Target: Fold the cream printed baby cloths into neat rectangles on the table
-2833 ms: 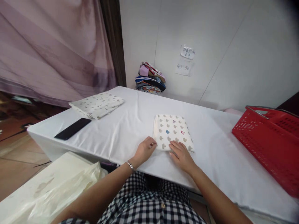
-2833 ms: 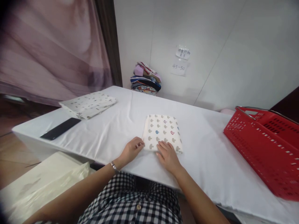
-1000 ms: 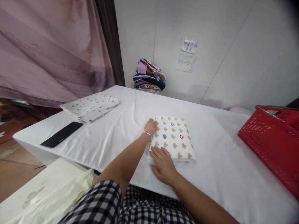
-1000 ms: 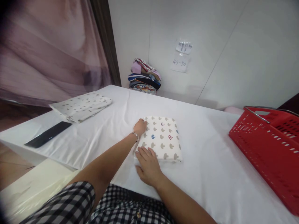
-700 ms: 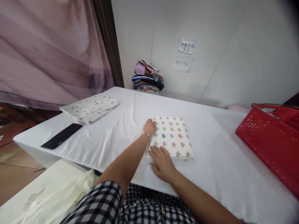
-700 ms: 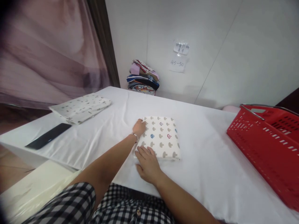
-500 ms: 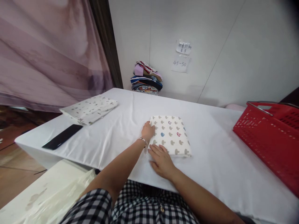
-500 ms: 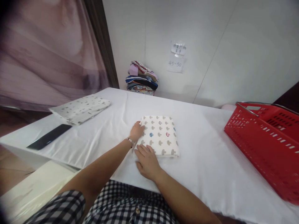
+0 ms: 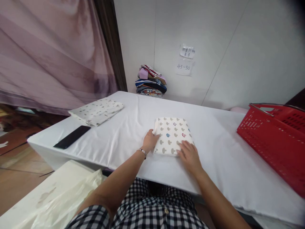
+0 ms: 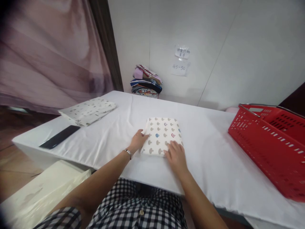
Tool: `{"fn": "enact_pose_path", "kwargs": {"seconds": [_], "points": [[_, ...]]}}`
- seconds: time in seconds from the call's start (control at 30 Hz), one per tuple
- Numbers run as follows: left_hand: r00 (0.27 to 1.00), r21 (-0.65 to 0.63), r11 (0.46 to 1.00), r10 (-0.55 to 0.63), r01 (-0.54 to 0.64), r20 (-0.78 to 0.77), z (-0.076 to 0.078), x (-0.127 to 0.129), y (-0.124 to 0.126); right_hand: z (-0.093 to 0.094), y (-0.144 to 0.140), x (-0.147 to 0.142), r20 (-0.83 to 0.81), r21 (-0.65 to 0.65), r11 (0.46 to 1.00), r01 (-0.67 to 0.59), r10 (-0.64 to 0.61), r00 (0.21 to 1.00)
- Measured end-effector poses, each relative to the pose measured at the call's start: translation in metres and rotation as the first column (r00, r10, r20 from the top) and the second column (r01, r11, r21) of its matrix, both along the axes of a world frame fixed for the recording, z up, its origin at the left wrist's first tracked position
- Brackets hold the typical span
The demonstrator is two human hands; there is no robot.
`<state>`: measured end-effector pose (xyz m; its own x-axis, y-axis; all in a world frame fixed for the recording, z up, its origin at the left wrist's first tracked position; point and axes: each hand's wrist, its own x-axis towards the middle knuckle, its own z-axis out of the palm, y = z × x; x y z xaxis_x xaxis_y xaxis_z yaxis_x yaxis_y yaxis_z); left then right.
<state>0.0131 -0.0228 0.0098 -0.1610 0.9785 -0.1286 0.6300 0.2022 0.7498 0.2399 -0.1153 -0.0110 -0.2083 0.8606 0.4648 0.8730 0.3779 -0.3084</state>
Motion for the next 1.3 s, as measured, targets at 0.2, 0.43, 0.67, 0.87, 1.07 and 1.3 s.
{"fn": "enact_pose_path", "kwargs": {"seconds": [0.2, 0.43, 0.67, 0.87, 1.07, 1.3], "points": [[0.999, 0.040, 0.999, 0.020, -0.021, 0.034, -0.002, 0.006, -0.016, -0.022, 0.011, 0.046, -0.440, -0.168, 0.968, 0.186, -0.243, 0.865], [0.978, 0.067, 0.992, -0.119, 0.109, 0.169, -0.010, 0.020, -0.057, 0.002, 0.054, 0.082, -0.529, -0.219, 0.947, 0.234, -0.317, 0.787], [0.994, 0.147, 0.984, -0.102, 0.096, 0.033, -0.003, -0.006, -0.034, 0.017, 0.019, 0.013, -0.223, 0.070, 0.993, -0.095, 0.108, 0.969], [0.977, 0.259, 0.956, -0.091, 0.140, -0.194, 0.005, -0.022, 0.017, 0.002, -0.020, -0.043, 0.141, 0.010, 0.960, -0.279, 0.275, 0.951], [0.883, 0.214, 0.923, -0.208, 0.319, -0.420, -0.005, -0.018, 0.040, -0.003, -0.021, -0.043, 0.220, 0.028, 0.967, -0.254, 0.242, 0.945], [0.837, 0.232, 0.913, -0.175, 0.334, -0.518, -0.018, -0.023, 0.049, -0.002, -0.022, -0.047, 0.220, 0.031, 0.964, -0.262, 0.249, 0.943]]}}
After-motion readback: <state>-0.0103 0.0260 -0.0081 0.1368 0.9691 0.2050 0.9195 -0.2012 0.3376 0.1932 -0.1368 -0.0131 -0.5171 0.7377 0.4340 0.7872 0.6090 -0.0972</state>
